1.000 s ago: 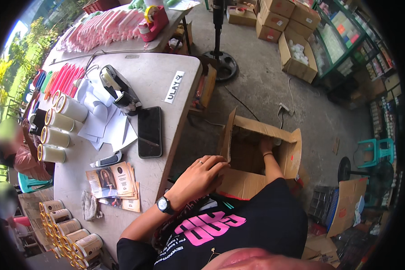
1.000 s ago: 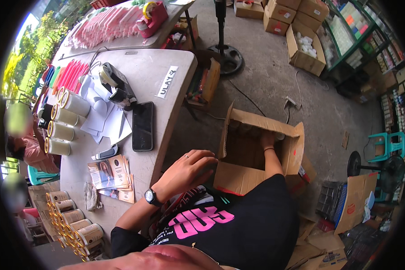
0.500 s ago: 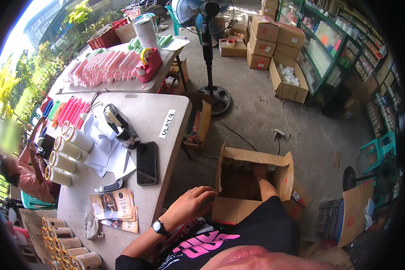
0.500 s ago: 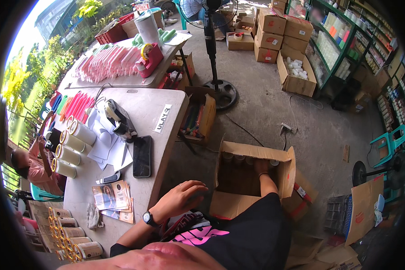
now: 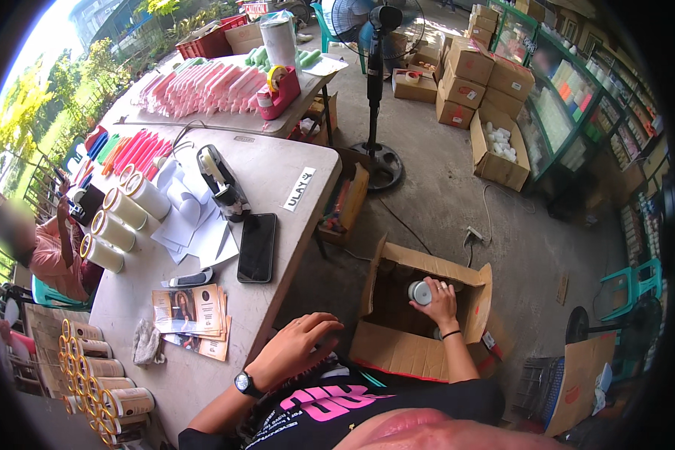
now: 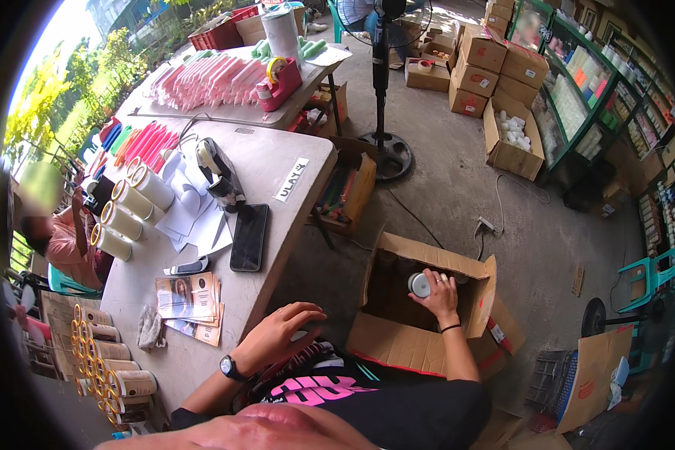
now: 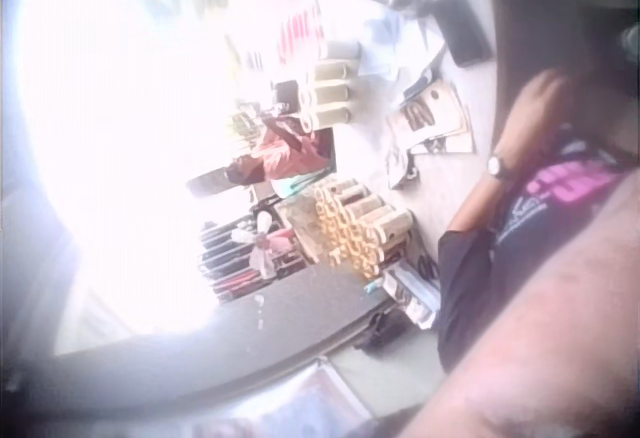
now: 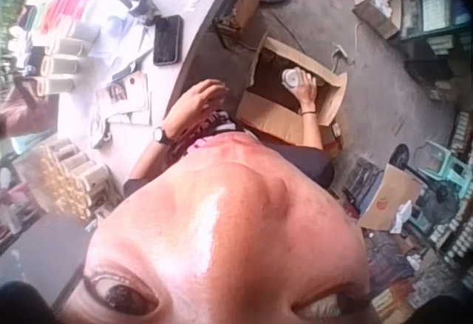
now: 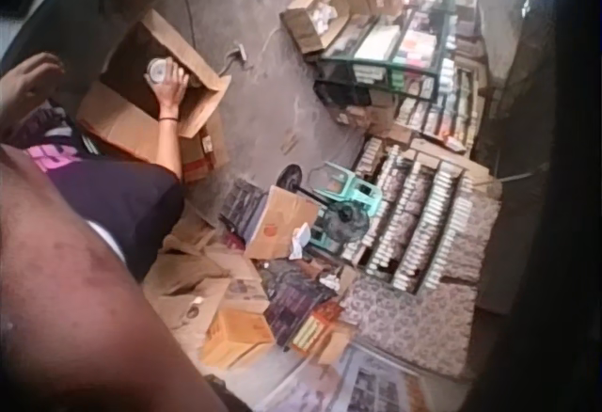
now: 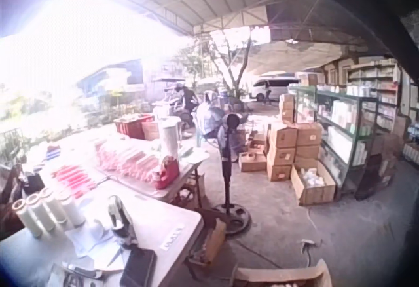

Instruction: The person picks up white jars with gold rims from a table and a cardboard box, then wraps printed paper labels around each jar by hand. The person smooths the labels and places the labeled jars back on the table among other jars.

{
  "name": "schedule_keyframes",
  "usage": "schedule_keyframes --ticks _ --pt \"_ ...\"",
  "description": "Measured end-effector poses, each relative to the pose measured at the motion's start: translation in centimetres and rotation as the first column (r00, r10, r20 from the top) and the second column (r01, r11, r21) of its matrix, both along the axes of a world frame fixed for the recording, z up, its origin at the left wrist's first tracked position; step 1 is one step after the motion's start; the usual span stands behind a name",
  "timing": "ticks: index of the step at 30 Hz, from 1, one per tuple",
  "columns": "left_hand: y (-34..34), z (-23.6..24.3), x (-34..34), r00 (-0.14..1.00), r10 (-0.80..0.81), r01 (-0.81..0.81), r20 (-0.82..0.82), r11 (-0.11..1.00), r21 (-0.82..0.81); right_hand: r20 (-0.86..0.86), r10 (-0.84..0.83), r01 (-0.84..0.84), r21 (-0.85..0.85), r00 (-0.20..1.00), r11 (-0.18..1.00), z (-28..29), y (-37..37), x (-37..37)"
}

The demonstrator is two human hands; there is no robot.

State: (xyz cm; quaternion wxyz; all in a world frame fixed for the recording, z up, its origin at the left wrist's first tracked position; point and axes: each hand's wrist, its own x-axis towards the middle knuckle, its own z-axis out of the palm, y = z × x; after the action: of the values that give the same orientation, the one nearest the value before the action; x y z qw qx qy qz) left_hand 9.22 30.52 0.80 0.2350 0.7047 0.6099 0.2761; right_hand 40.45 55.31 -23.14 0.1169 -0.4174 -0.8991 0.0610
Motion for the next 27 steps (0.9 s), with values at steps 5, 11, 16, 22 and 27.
schedule_keyframes --ticks 5,11,16,22,27 --pt "-3.2 -0.8 0.9 0.996 0.081 -0.085 -0.028 0.979 -0.186 -0.414 0.346 -0.255 0.26 0.842 0.931 13.1 -4.8 -3.2" --pt "-7.3 -0.8 1.9 0.83 0.325 -0.155 0.454 0.915 -0.372 -0.881 0.352 -0.321 0.25 0.315 0.914 20.4 -8.6 -13.6" --pt "-9.0 1.5 0.7 0.564 0.348 -0.397 0.749 0.909 -0.123 -0.995 -0.042 -0.733 0.041 -0.095 0.679 23.8 -14.3 -23.7" --pt "-19.1 -5.3 0.3 0.497 0.417 -0.761 0.761 0.631 0.151 -0.816 -0.492 -0.949 -0.303 0.304 -0.083 26.2 -27.9 -29.4" --pt "-25.6 -5.2 1.1 0.267 0.433 -0.952 0.861 0.26 0.164 -0.741 -0.429 -0.844 -0.359 0.517 -0.398 26.1 -33.6 -31.3"
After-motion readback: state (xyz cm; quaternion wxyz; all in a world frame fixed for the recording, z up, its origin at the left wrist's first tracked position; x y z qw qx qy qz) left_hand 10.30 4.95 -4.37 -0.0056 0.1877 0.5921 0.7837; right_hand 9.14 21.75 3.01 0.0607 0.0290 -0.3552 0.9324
